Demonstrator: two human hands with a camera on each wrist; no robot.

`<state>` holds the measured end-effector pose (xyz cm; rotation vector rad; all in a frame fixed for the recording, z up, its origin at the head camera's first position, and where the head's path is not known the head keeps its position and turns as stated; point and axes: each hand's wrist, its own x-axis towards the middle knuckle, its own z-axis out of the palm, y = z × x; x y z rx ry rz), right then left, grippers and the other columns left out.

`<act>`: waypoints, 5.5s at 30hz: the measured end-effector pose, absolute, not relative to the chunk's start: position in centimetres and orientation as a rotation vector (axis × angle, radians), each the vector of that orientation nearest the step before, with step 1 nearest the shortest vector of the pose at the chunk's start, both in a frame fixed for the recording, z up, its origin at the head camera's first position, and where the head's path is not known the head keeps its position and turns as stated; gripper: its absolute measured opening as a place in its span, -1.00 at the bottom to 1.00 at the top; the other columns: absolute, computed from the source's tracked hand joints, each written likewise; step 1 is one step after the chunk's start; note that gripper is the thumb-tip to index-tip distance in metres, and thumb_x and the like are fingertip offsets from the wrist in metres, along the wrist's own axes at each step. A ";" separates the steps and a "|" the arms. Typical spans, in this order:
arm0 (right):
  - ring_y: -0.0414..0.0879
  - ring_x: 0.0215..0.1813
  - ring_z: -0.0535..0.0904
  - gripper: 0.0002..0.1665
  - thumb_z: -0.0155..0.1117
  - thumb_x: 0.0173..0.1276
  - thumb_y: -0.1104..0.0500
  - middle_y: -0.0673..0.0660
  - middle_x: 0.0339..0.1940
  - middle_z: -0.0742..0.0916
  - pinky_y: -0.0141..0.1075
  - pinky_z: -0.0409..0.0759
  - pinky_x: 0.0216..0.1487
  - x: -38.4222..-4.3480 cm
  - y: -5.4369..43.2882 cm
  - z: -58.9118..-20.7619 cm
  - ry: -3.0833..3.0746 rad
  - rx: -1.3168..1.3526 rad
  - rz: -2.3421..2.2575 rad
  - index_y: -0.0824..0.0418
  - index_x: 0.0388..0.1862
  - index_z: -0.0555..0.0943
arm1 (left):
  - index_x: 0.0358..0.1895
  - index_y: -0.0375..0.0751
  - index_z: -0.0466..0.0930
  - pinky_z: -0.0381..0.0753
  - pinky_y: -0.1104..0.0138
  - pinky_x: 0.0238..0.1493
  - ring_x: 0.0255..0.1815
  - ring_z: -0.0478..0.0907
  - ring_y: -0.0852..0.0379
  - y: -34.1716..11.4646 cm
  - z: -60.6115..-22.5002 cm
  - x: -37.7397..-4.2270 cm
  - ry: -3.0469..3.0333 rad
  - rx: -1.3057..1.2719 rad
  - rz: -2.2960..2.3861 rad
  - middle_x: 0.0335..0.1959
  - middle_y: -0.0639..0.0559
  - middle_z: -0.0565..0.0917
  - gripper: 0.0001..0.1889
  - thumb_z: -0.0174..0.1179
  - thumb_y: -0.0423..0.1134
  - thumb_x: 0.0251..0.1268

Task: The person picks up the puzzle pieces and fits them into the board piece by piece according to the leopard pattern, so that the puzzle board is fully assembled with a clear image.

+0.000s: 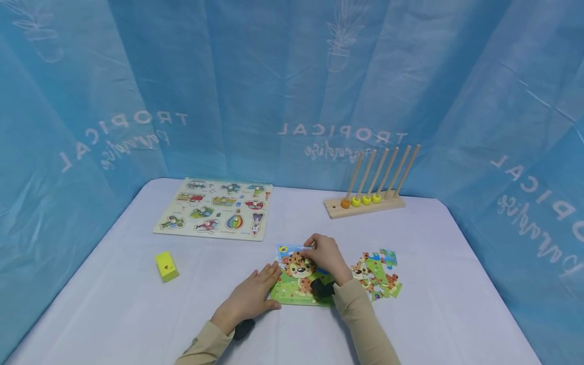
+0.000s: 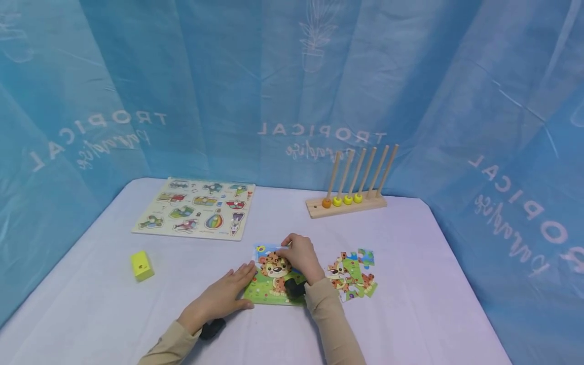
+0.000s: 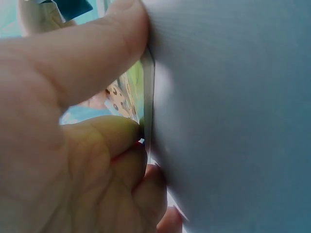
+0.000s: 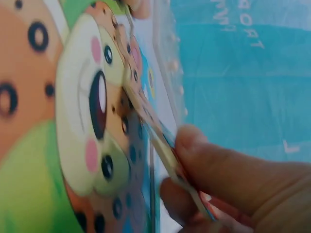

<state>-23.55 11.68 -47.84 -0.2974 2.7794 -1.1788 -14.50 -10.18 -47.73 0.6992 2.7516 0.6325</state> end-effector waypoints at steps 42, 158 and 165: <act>0.21 0.31 0.41 -0.47 0.16 0.45 0.19 0.38 0.29 0.53 0.01 0.46 0.27 -23.2 26.6 -47.6 2.751 0.241 -1.633 0.30 0.35 0.39 | 0.45 -0.38 0.18 0.12 -0.11 0.52 0.55 0.09 -0.19 -10.3 -47.9 -14.4 2.753 0.702 0.633 0.53 -0.24 0.15 -0.13 0.31 0.01 0.17; -0.13 -0.47 0.48 -0.73 -0.02 0.56 0.14 0.29 -0.24 0.73 -0.37 0.38 -0.55 -22.6 27.5 -48.1 2.826 0.122 -1.354 0.26 0.05 0.50 | 0.47 -0.36 0.15 0.11 -0.11 0.53 0.55 0.09 -0.19 -10.0 -47.7 -14.5 2.751 0.697 0.622 0.54 -0.22 0.13 -0.12 0.30 0.03 0.19; -0.13 -0.47 0.58 -0.72 0.17 0.45 0.18 0.35 -0.09 0.70 -0.35 0.55 -0.48 -22.8 26.2 -48.7 2.842 0.160 -1.448 0.26 0.07 0.54 | 0.46 -0.37 0.16 0.11 -0.11 0.52 0.55 0.09 -0.19 -10.1 -47.8 -14.5 2.755 0.688 0.622 0.53 -0.23 0.14 -0.11 0.32 0.02 0.16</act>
